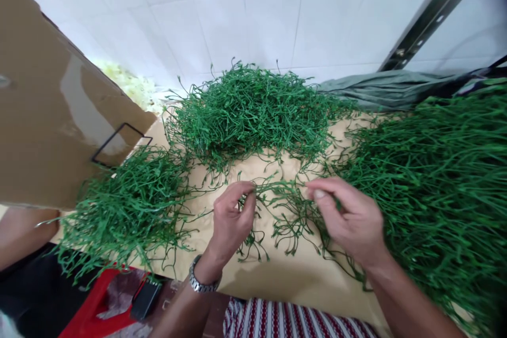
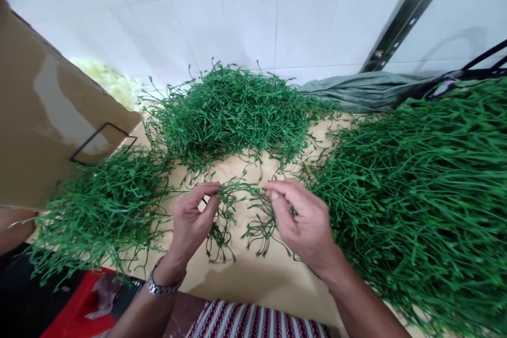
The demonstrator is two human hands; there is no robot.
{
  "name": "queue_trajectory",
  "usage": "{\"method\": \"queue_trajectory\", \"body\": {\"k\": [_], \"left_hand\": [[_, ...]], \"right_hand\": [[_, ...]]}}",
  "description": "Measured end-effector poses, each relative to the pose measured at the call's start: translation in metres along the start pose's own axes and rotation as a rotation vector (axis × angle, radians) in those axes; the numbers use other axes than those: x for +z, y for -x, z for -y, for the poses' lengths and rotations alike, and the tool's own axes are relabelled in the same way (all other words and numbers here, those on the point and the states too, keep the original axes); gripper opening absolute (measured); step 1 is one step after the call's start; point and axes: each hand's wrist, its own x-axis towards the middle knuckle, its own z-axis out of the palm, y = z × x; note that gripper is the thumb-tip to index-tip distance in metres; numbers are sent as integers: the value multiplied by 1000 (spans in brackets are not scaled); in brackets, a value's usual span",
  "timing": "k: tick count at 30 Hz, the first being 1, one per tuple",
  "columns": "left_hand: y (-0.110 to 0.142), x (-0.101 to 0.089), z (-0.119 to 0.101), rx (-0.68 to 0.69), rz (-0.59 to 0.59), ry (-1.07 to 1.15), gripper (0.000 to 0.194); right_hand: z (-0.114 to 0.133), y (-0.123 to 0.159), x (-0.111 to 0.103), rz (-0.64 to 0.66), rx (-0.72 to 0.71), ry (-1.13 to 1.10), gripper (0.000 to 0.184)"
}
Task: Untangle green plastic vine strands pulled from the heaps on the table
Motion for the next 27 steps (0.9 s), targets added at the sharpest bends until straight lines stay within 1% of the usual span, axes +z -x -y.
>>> {"method": "queue_trajectory", "body": {"k": [1,2,3,4,6,8,9,11,12,15,17,21,23,25,27], "left_hand": [[1,2,-1,70,11,-42,11],[3,5,-2,134,25,-77,12],[4,8,-2,192,41,-107,13],[6,10,-3,246,57,-135,13],[8,14,-5,342,83,-180,15],[10,17,-5,423,89,-219,16],[11,17,-4,457,86,-234,17],[12,19,-2,502,79,-253,18],[13,19,-1,514,77,-259,18],[16,21,1,509,82,-248,19],[18,21,0,464,110,-186,22],[16,16,-5,301,267,-9,25],[14,13,-6,250,325,25,19],[10,9,-6,242,368,25,11],[7,5,-6,259,423,2,12]], "right_hand": [[5,-3,-5,-85,-17,19,25],[10,-7,-9,-126,-58,38,26],[15,-10,-9,-121,-114,62,27],[19,-14,-8,-71,-170,95,26],[23,-19,-1,102,-234,203,21],[20,-20,7,273,-214,338,18],[16,-19,11,336,-183,382,18],[9,-15,16,413,-123,397,18],[6,-12,16,428,-105,375,19],[0,-4,16,407,-104,307,19],[0,-1,15,361,-128,286,19],[-1,3,17,310,-152,213,17],[-3,5,19,319,-142,161,16],[-5,7,20,349,-123,113,15],[-6,8,20,395,-111,73,15]]}}
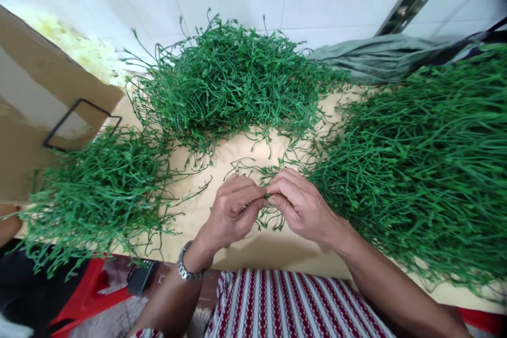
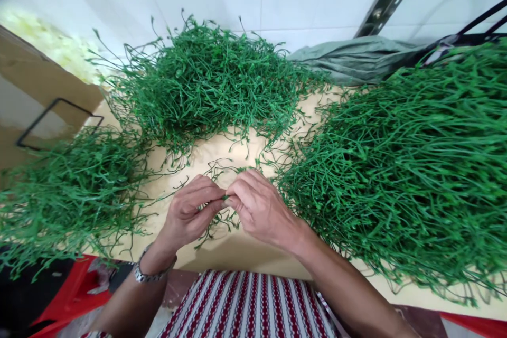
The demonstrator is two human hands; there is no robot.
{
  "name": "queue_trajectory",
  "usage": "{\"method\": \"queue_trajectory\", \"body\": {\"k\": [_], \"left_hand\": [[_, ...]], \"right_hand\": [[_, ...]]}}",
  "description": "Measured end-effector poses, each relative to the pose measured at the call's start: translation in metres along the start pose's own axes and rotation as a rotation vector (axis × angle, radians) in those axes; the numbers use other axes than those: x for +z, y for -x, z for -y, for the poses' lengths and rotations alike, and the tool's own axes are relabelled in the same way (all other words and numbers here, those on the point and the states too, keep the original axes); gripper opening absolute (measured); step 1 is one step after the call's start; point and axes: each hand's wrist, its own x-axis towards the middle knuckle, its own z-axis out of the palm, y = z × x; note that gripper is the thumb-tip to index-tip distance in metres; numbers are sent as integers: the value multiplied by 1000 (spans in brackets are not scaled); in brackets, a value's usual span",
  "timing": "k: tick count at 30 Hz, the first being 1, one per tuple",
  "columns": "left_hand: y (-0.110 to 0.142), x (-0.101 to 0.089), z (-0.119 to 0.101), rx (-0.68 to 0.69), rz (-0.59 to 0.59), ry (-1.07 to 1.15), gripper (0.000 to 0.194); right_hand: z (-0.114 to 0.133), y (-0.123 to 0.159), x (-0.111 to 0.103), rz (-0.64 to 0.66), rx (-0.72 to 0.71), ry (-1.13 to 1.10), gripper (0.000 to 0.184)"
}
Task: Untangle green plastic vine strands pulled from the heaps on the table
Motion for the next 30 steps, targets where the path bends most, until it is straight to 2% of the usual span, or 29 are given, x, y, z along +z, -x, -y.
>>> {"method": "queue_trajectory", "body": {"k": [3,6,8,13,20,25,30], "left_hand": [[-2,-7,0,20,136,-45,21],[-4,-13,0,33,277,-49,20],[-4,-15,0,38,326,-25,21],[-4,-16,0,39,399,46,30],[-6,-14,4,21,531,114,22],[-6,-9,2,88,554,92,23],[-9,-15,3,146,577,132,28]], "right_hand": [[-1,1,-1,82,-19,-31,14],[-2,1,-3,153,-48,-45,14],[-2,1,-4,174,-59,-67,15],[-2,2,-5,179,-75,-155,14],[-1,4,-6,242,-85,-77,15],[1,4,-6,350,-24,-153,16],[-3,7,-22,524,-73,-273,20]]}}
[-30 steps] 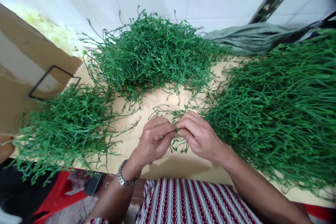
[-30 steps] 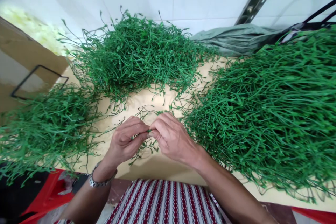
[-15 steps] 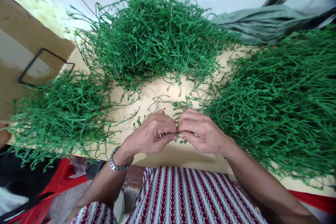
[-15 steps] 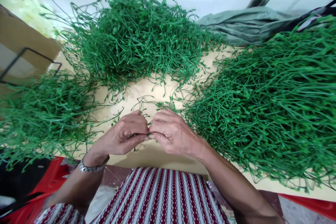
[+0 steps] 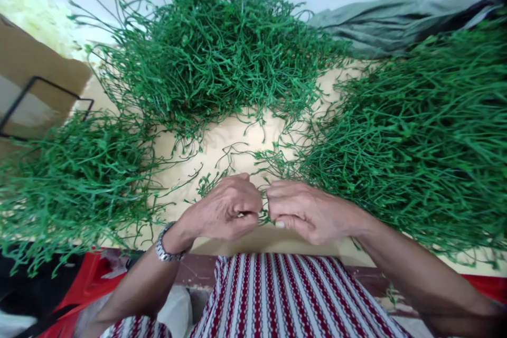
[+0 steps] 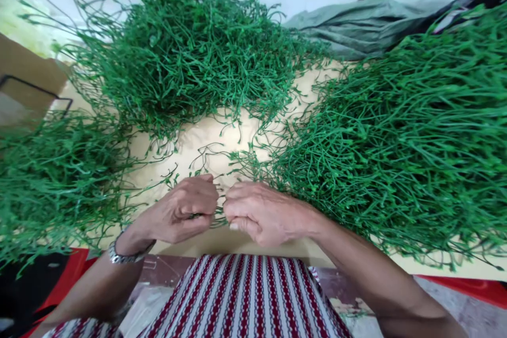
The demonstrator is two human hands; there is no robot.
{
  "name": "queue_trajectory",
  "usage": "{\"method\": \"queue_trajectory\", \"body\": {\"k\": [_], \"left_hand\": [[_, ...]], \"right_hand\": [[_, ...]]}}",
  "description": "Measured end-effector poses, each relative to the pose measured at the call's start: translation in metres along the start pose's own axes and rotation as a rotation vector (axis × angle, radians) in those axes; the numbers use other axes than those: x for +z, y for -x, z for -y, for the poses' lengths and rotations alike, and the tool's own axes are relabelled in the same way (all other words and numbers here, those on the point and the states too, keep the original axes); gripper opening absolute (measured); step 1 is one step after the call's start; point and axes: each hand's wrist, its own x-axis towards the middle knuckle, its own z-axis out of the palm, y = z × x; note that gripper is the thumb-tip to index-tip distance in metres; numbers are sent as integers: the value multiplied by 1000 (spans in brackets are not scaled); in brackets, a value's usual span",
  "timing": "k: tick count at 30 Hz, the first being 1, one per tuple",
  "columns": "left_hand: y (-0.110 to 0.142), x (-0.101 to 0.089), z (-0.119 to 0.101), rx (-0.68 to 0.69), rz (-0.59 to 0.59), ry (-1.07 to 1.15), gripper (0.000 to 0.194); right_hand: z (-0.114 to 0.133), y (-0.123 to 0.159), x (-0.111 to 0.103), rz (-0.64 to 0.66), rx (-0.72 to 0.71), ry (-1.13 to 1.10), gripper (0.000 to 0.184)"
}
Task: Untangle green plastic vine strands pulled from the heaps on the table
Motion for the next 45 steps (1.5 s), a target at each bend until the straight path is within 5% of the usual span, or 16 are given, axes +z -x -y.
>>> {"method": "queue_trajectory", "body": {"k": [2,6,8,14,19,23,30,37,41,45], "left_hand": [[1,-5,0,-15,12,9,26],[-2,-7,0,-104,-58,-20,21],[-5,-2,-1,-165,-128,-18,21],[-9,13,2,-372,-241,480,19],[-11,17,3,-515,-408,826,13],[-11,19,1,-563,-484,906,12],[-6,21,-3,-519,-470,658,2],[-6,13,-1,-467,-184,403,13],[-10,10,-4,-416,-198,446,15],[-14,16,-9,-362,-278,236,15]], "right_hand": [[1,8,-10,-86,37,-64,18],[8,16,-25,-627,89,-155,12],[13,11,-23,-728,45,-100,14],[6,-11,7,-460,160,119,12],[-1,-6,21,-423,244,76,28],[2,-4,25,-492,305,101,18],[-1,-2,27,-498,205,162,11],[-7,3,21,-412,162,-27,14],[-8,3,17,-419,203,-190,11],[-7,4,15,-396,276,-143,10]]}}
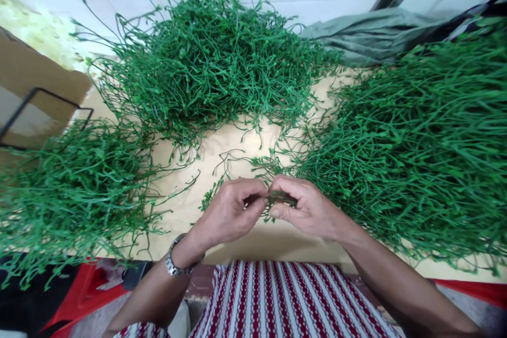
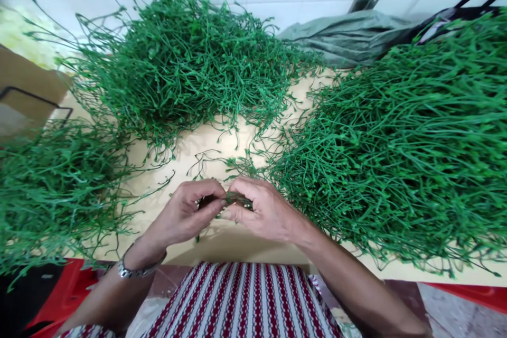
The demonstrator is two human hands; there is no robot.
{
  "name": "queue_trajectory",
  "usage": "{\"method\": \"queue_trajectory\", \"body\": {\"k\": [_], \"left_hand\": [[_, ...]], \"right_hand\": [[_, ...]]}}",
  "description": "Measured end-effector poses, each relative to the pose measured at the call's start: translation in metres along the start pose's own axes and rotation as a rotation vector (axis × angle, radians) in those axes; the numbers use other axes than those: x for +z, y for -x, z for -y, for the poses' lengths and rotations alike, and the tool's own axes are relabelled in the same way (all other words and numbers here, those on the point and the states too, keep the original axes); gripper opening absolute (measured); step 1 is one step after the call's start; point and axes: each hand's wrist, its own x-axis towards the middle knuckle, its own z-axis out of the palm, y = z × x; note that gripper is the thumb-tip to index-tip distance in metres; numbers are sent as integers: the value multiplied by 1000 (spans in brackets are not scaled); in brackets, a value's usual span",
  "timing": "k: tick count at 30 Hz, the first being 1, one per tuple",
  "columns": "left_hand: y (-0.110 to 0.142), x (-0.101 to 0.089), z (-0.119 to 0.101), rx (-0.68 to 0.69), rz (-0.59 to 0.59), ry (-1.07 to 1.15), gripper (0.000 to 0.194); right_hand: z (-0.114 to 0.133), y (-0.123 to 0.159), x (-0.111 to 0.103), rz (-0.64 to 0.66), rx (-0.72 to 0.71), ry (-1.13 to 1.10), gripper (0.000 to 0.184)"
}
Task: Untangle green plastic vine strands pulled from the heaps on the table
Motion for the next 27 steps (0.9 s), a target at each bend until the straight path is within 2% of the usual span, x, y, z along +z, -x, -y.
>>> {"method": "queue_trajectory", "body": {"k": [2,4,9,14,15,17,20,22,24,27], "left_hand": [[0,4,-1,53,-39,-104,16],[0,4,-1,107,-16,-143,20],[-3,-6,-4,235,142,-162,23],[-7,-26,-12,299,370,4,25],[-8,-29,-13,283,384,51,25],[-9,-32,-13,207,335,159,24],[-13,-27,-12,67,151,277,17],[-17,-20,-11,3,49,287,13],[-21,-13,-9,-52,-45,309,9],[-23,-6,-5,-155,-123,405,7]], "right_hand": [[0,1,-1,-10,6,21,14],[0,2,-2,10,-15,-12,15],[1,-1,-5,121,-129,5,19],[8,2,-19,218,-214,-135,21],[8,4,-25,179,-211,-194,20],[7,7,-36,-18,-206,-284,17],[6,6,-51,-393,-199,-228,15],[9,4,-57,-567,-209,-184,14],[15,5,-59,-680,-202,-193,8],[24,10,-55,-724,-206,-77,8]]}}
